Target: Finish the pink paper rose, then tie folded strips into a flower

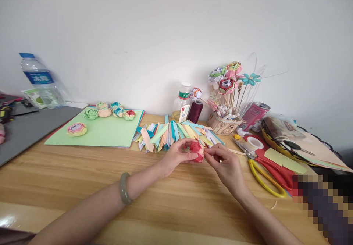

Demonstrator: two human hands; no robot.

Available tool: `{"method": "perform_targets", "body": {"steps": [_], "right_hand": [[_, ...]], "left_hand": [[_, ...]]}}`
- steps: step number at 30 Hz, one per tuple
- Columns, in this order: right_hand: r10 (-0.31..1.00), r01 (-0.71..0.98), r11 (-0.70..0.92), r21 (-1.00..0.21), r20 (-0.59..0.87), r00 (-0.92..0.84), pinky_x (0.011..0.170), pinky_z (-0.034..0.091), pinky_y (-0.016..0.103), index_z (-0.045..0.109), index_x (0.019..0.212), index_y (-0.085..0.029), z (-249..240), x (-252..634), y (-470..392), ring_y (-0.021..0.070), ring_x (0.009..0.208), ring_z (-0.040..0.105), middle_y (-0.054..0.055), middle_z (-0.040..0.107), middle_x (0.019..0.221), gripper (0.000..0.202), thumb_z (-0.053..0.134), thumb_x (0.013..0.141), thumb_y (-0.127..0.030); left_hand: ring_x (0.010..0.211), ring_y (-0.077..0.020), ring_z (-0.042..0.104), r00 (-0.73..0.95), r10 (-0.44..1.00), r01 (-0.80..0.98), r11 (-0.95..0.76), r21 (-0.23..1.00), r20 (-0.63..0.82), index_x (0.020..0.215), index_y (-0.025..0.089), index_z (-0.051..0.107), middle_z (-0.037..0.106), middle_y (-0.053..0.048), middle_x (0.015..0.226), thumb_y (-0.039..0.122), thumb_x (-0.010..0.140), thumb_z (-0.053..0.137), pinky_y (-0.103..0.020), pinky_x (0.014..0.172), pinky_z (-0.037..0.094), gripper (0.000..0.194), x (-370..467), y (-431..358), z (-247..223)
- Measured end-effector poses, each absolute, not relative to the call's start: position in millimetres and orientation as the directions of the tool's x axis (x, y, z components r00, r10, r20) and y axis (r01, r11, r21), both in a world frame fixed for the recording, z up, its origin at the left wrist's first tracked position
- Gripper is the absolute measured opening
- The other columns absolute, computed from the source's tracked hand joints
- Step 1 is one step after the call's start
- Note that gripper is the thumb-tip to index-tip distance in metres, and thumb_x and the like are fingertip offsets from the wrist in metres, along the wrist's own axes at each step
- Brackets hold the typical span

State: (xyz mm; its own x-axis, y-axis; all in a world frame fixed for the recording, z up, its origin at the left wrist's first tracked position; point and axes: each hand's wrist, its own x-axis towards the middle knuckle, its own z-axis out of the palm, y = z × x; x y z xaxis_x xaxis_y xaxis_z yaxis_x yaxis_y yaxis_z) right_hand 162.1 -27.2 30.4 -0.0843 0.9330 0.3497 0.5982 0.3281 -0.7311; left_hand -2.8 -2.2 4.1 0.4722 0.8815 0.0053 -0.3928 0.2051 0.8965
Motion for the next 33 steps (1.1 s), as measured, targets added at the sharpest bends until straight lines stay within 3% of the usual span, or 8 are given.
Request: {"method": "perform_targets", "body": {"steps": [3, 8, 16, 23, 29, 33], "right_hand": [[0.987, 0.437, 0.160, -0.885, 0.131, -0.097, 0.058, 0.039, 0.027, 0.066, 0.068, -0.016, 35.4, 165.1, -23.1, 0.0152, 0.063, 0.051, 0.004, 0.060, 0.069, 0.026, 0.059, 0.071, -0.041], [0.987, 0.321, -0.005, -0.947, -0.056, -0.148, 0.057, 0.038, 0.025, 0.068, 0.070, -0.015, 40.6, 171.3, -17.8, 0.0134, 0.062, 0.050, 0.003, 0.063, 0.069, 0.035, 0.064, 0.064, -0.050], [0.979, 0.383, 0.044, -0.923, -0.037, -0.202, 0.069, 0.042, 0.029, 0.068, 0.070, -0.017, 41.7, 171.9, -15.4, 0.0176, 0.072, 0.056, 0.004, 0.066, 0.074, 0.033, 0.065, 0.063, -0.049], [0.977, 0.452, 0.115, -0.884, 0.018, -0.214, 0.063, 0.042, 0.028, 0.064, 0.064, -0.017, 40.6, 173.4, -14.9, 0.0161, 0.065, 0.053, 0.003, 0.060, 0.066, 0.032, 0.062, 0.065, -0.049], [0.958, 0.398, 0.116, -0.910, -0.003, -0.287, 0.069, 0.040, 0.026, 0.066, 0.069, -0.017, 46.1, 174.8, -17.1, 0.0163, 0.074, 0.052, 0.003, 0.061, 0.079, 0.030, 0.058, 0.072, -0.046], [0.963, 0.369, 0.070, -0.927, -0.034, -0.266, 0.058, 0.036, 0.023, 0.065, 0.067, -0.017, 46.2, 177.1, -17.4, 0.0124, 0.064, 0.046, 0.001, 0.057, 0.073, 0.031, 0.056, 0.074, -0.046]], "left_hand": [[0.079, -0.0149, 0.060, 0.481, 0.877, -0.391, 0.210, 0.896, 0.004, 0.101, 0.019, 0.055, 0.053, -0.005, 0.103, 0.024, 0.062, 0.071, -0.030, 0.070, 0.049, 0.043, -3.0, -2.1, 4.0], [0.078, -0.0153, 0.061, 0.476, 0.880, -0.399, 0.214, 0.892, 0.002, 0.101, 0.020, 0.056, 0.053, -0.005, 0.104, 0.024, 0.061, 0.072, -0.031, 0.070, 0.048, 0.043, -3.2, -2.3, 4.0], [0.080, -0.0157, 0.059, 0.462, 0.887, -0.385, 0.190, 0.903, 0.011, 0.099, 0.019, 0.057, 0.054, -0.005, 0.102, 0.023, 0.058, 0.073, -0.032, 0.070, 0.049, 0.045, -2.4, -2.6, 4.7], [0.079, -0.0159, 0.058, 0.467, 0.884, -0.381, 0.193, 0.904, 0.008, 0.099, 0.019, 0.056, 0.056, -0.005, 0.098, 0.024, 0.057, 0.074, -0.032, 0.069, 0.049, 0.046, -1.4, -2.6, 5.3], [0.080, -0.0151, 0.059, 0.459, 0.888, -0.386, 0.204, 0.900, -0.004, 0.099, 0.020, 0.056, 0.053, -0.005, 0.104, 0.024, 0.059, 0.073, -0.029, 0.068, 0.048, 0.044, -3.3, -1.7, 5.2], [0.080, -0.0148, 0.059, 0.459, 0.888, -0.394, 0.231, 0.890, -0.027, 0.100, 0.020, 0.056, 0.053, -0.005, 0.105, 0.025, 0.058, 0.073, -0.026, 0.067, 0.048, 0.046, -4.2, -1.6, 6.5]]}}
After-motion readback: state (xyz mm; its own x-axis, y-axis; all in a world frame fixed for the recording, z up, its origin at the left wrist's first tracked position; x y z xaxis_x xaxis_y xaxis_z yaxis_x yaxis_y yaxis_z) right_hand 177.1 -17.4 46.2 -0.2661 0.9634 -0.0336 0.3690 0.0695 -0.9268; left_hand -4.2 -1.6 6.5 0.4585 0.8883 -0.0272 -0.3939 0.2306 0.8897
